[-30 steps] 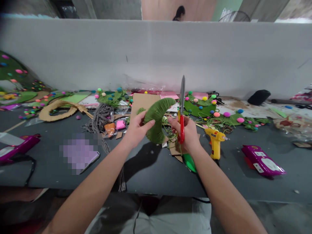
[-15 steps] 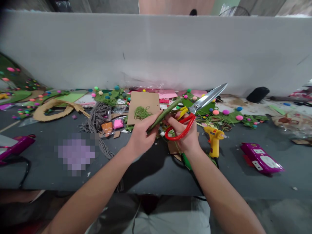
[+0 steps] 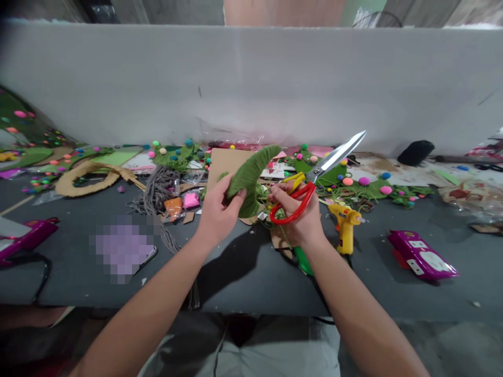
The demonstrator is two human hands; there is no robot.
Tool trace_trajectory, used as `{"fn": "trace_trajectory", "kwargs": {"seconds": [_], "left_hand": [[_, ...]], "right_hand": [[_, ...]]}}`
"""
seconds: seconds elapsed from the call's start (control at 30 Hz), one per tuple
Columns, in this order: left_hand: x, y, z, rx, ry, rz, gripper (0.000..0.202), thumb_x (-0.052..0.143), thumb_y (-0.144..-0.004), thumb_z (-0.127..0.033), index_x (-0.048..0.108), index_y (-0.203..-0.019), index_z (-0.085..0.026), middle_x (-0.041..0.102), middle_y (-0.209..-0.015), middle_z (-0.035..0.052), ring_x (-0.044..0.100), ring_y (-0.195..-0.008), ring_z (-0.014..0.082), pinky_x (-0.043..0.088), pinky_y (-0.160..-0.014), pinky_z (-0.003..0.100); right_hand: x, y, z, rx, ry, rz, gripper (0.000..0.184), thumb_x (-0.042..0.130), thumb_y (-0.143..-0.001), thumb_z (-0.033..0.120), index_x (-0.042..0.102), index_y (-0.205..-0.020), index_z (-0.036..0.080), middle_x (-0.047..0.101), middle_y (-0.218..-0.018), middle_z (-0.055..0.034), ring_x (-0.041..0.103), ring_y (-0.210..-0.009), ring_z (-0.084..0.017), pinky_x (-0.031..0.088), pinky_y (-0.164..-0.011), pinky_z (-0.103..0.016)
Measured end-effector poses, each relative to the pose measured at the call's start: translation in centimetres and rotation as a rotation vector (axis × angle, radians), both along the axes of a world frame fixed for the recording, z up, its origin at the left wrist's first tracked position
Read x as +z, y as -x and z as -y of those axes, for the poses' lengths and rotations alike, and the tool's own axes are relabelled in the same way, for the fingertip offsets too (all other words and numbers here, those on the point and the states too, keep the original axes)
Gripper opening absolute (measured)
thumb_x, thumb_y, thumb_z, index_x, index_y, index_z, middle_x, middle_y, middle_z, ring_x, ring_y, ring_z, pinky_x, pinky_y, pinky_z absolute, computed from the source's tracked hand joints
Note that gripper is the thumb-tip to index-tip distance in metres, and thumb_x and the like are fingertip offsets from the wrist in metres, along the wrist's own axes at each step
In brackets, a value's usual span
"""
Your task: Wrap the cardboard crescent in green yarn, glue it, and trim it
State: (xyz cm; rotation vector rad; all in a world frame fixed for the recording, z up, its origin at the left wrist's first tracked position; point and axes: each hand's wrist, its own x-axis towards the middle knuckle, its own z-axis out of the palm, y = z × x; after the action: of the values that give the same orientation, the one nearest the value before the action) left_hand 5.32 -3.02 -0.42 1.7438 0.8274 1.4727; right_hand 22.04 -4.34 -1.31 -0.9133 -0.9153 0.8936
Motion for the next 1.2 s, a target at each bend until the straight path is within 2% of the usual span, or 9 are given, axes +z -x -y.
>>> {"fn": "trace_trajectory", "kwargs": {"seconds": [0.17, 0.3, 0.47, 0.6, 0.7, 0.77, 0.93, 1.03, 1.2], "left_hand": [[0.0, 0.6, -0.4, 0.112, -0.016, 0.039, 0.039, 0.057, -0.088, -0.018, 0.065, -0.126, -0.023, 0.07, -0.114, 0.006, 0.062, -0.105, 0.0242, 0.045, -0.101, 0.037], [-1.1, 1.3, -1.2, 0.075, -0.245, -0.187, 0.047, 0.049, -0.088, -0.009, 0.064, -0.13, -0.026, 0.065, -0.132, 0.0056, 0.058, -0.124, 0.023, 0.036, -0.112, 0.04], [-2.5, 1.8, -2.5, 0.069, -0.465, -0.414, 0.061, 0.043, -0.082, 0.002, 0.063, -0.128, -0.032, 0.06, -0.14, 0.0019, 0.048, -0.137, 0.0202, 0.018, -0.121, 0.051], [-2.3, 1.7, -2.6, 0.147, -0.494, -0.444, 0.066, 0.047, -0.076, 0.003, 0.063, -0.127, -0.034, 0.053, -0.147, -0.0005, 0.035, -0.146, 0.0222, 0.003, -0.123, 0.055], [-1.8, 1.8, -3.1, 0.254, -0.288, -0.238, 0.082, 0.056, -0.066, 0.002, 0.049, -0.142, -0.028, 0.031, -0.161, 0.0033, 0.015, -0.153, 0.0253, 0.001, -0.125, 0.051], [-1.6, 2.2, -3.8, 0.271, -0.037, 0.024, 0.086, 0.059, -0.061, -0.001, 0.046, -0.142, -0.025, 0.028, -0.162, 0.0053, 0.016, -0.153, 0.0256, 0.014, -0.125, 0.045], [-0.7, 2.8, -4.4, -0.128, 0.575, 0.523, 0.041, 0.061, -0.063, -0.016, 0.061, -0.104, -0.019, 0.067, -0.12, 0.009, 0.065, -0.109, 0.0246, 0.056, -0.088, 0.037], [-0.3, 2.3, -3.5, -0.253, 0.634, 0.535, 0.036, 0.073, -0.066, -0.021, 0.062, -0.099, -0.018, 0.071, -0.104, 0.006, 0.069, -0.087, 0.0186, 0.056, -0.071, 0.03], [-0.6, 1.6, -2.9, -0.249, 0.646, 0.482, 0.045, 0.084, -0.062, -0.019, 0.062, -0.101, -0.019, 0.071, -0.104, 0.0038, 0.069, -0.085, 0.0182, 0.057, -0.074, 0.033]], "right_hand": [[-0.6, -1.6, -0.6, -0.029, 0.081, 0.102, 0.035, 0.087, -0.065, 0.032, 0.055, -0.072, 0.021, 0.059, -0.066, 0.0019, 0.059, -0.058, -0.013, 0.051, -0.058, -0.028], [-0.5, -1.9, -0.8, 0.033, 0.104, 0.071, 0.039, 0.09, -0.058, 0.032, 0.055, -0.071, 0.021, 0.065, -0.076, 0.0004, 0.064, -0.067, -0.015, 0.054, -0.062, -0.029], [-0.3, -1.0, -0.7, 0.115, 0.133, -0.029, 0.04, 0.076, -0.071, 0.058, 0.057, -0.077, 0.023, 0.064, -0.077, -0.0004, 0.067, -0.073, -0.02, 0.057, -0.062, -0.032], [-1.0, -1.3, -1.2, 0.026, 0.143, -0.053, 0.042, 0.089, -0.059, 0.039, 0.054, -0.075, 0.022, 0.055, -0.068, 0.0046, 0.06, -0.061, -0.013, 0.055, -0.059, -0.028], [-1.4, -1.9, -1.6, -0.025, 0.149, -0.092, 0.046, 0.091, -0.054, 0.032, 0.051, -0.072, 0.021, 0.05, -0.066, 0.0058, 0.056, -0.058, -0.011, 0.053, -0.054, -0.026], [-1.5, -2.1, -1.7, -0.037, 0.136, -0.082, 0.045, 0.09, -0.054, 0.032, 0.051, -0.073, 0.021, 0.049, -0.066, 0.006, 0.055, -0.058, -0.011, 0.054, -0.054, -0.026], [-1.5, -2.3, -1.7, -0.029, 0.103, -0.049, 0.044, 0.089, -0.057, 0.034, 0.051, -0.074, 0.021, 0.047, -0.067, 0.0061, 0.055, -0.058, -0.011, 0.055, -0.055, -0.027], [-1.5, -2.1, -1.6, -0.02, 0.094, -0.036, 0.043, 0.089, -0.058, 0.033, 0.05, -0.074, 0.022, 0.046, -0.066, 0.0064, 0.054, -0.058, -0.011, 0.053, -0.054, -0.027], [-1.5, -2.0, -1.4, -0.055, 0.077, 0.038, 0.039, 0.087, -0.063, 0.034, 0.052, -0.076, 0.022, 0.051, -0.068, 0.0054, 0.054, -0.058, -0.012, 0.05, -0.053, -0.027]]}}
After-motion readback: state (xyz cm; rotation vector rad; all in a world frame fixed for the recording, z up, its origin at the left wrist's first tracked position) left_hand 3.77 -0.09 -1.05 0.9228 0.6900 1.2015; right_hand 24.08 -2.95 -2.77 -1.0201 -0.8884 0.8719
